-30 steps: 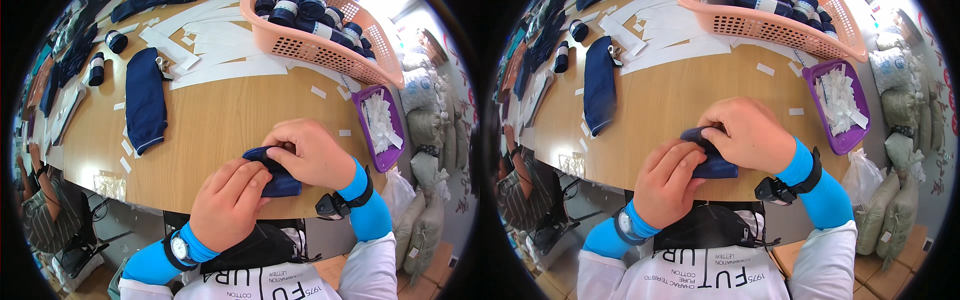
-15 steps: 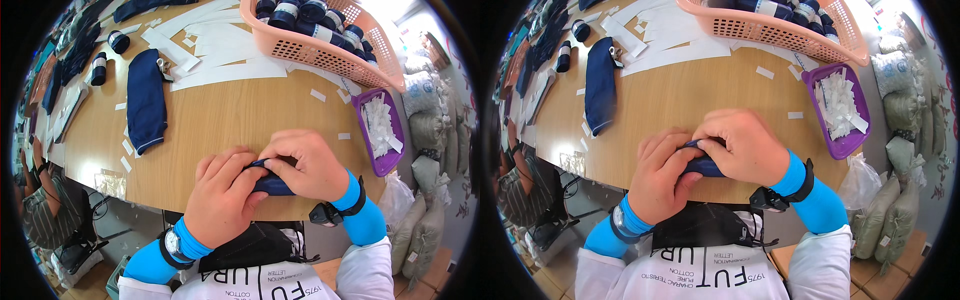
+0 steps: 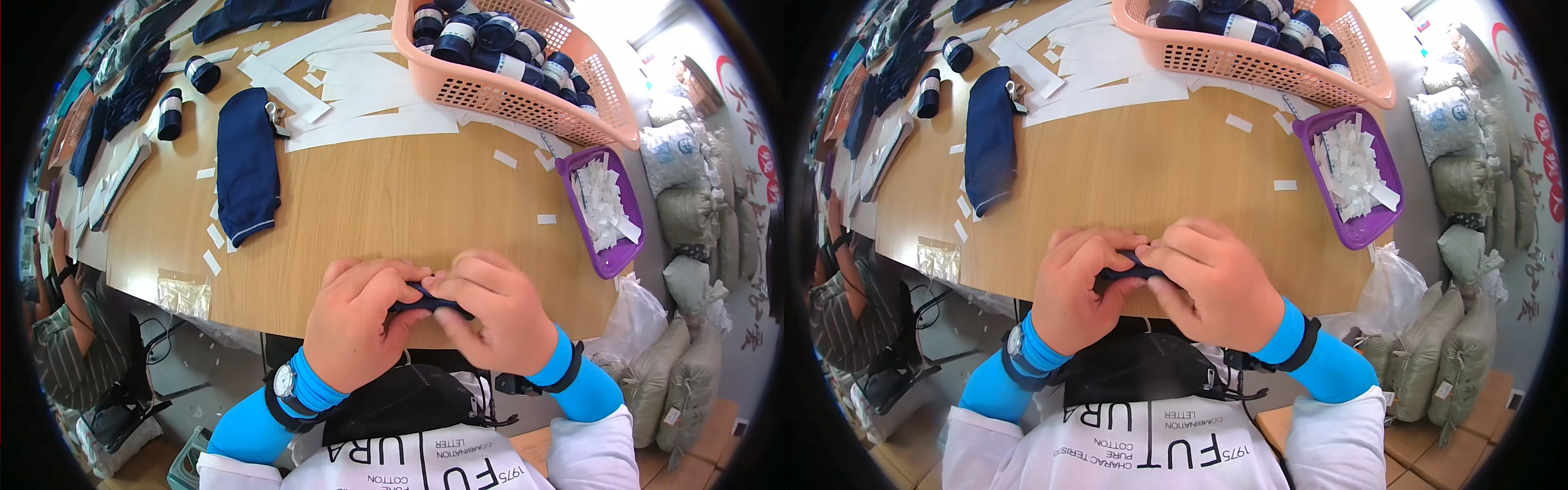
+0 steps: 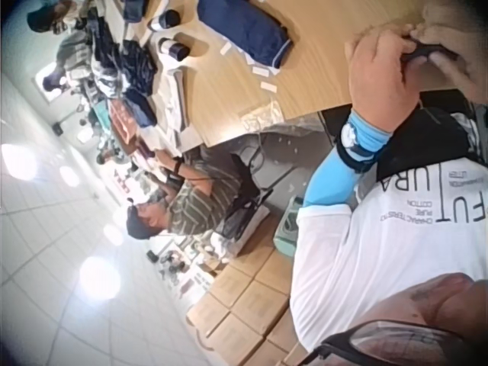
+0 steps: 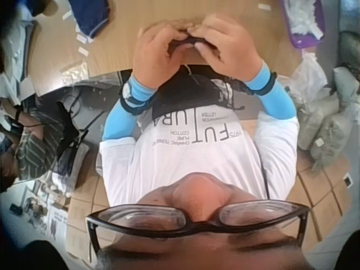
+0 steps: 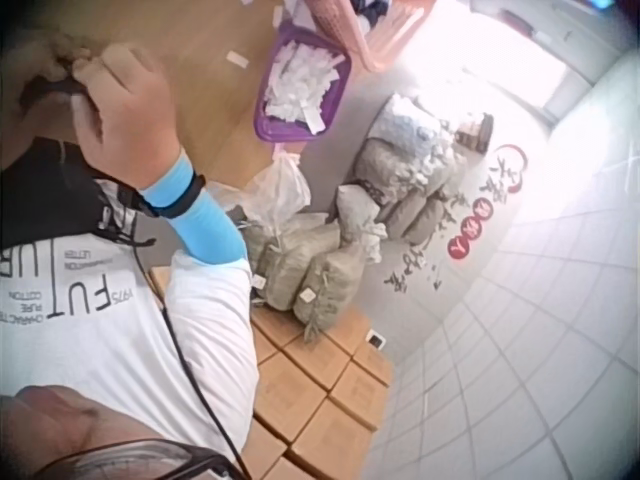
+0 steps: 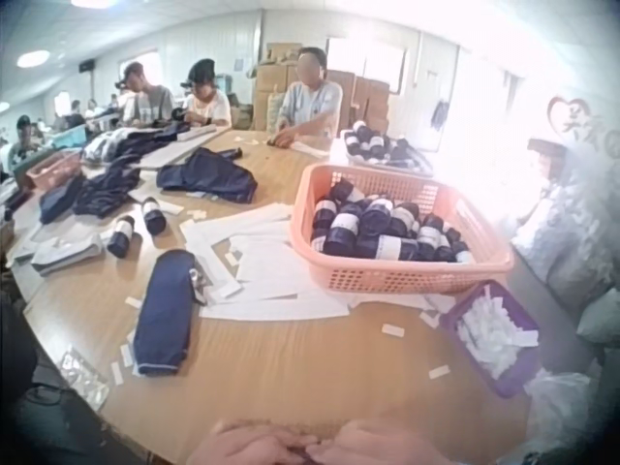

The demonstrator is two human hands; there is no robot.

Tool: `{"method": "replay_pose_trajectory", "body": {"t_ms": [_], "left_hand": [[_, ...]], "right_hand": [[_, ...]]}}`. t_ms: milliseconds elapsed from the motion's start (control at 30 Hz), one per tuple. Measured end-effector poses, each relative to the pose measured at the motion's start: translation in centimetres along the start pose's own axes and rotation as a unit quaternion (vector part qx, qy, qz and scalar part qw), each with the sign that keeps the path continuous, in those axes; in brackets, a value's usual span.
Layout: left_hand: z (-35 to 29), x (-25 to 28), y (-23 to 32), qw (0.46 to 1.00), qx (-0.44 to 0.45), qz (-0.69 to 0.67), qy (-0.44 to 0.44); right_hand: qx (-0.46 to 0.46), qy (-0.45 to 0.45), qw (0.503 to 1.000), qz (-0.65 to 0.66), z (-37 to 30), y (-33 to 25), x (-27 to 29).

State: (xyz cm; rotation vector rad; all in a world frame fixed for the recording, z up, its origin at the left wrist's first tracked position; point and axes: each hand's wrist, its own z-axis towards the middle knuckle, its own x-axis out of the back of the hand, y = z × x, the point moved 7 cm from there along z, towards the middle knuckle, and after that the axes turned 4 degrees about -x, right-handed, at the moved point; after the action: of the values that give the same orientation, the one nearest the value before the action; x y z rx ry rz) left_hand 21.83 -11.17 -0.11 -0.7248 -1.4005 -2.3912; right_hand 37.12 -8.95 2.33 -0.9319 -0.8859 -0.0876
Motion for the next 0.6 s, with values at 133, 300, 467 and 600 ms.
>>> {"method": "replay_pose_trajectory", "body": {"t_ms": [133,300,467,600], "left_hand": [[-0.1,0.4,0.1,1.0,0.007,0.008,0.008],[0.1,0.1,0.9,0.998,-0.027,0.048,-0.015],[-0.4,0.9,1.8,0.998,-0.024,-0.032,0.039],[0.3,3.2,2.8,0.988,-0.034,-0.107,0.104]], "right_hand": [[0.003,0.004,0.997,-0.075,-0.7,-1.5,-0.5],[-0.003,0.029,0.997,-0.068,-1.5,0.2,-0.9],[-0.046,0.074,0.995,0.043,-1.1,-0.5,-0.2],[-0.018,0.103,0.989,0.103,0.7,-2.6,1.2]]}}
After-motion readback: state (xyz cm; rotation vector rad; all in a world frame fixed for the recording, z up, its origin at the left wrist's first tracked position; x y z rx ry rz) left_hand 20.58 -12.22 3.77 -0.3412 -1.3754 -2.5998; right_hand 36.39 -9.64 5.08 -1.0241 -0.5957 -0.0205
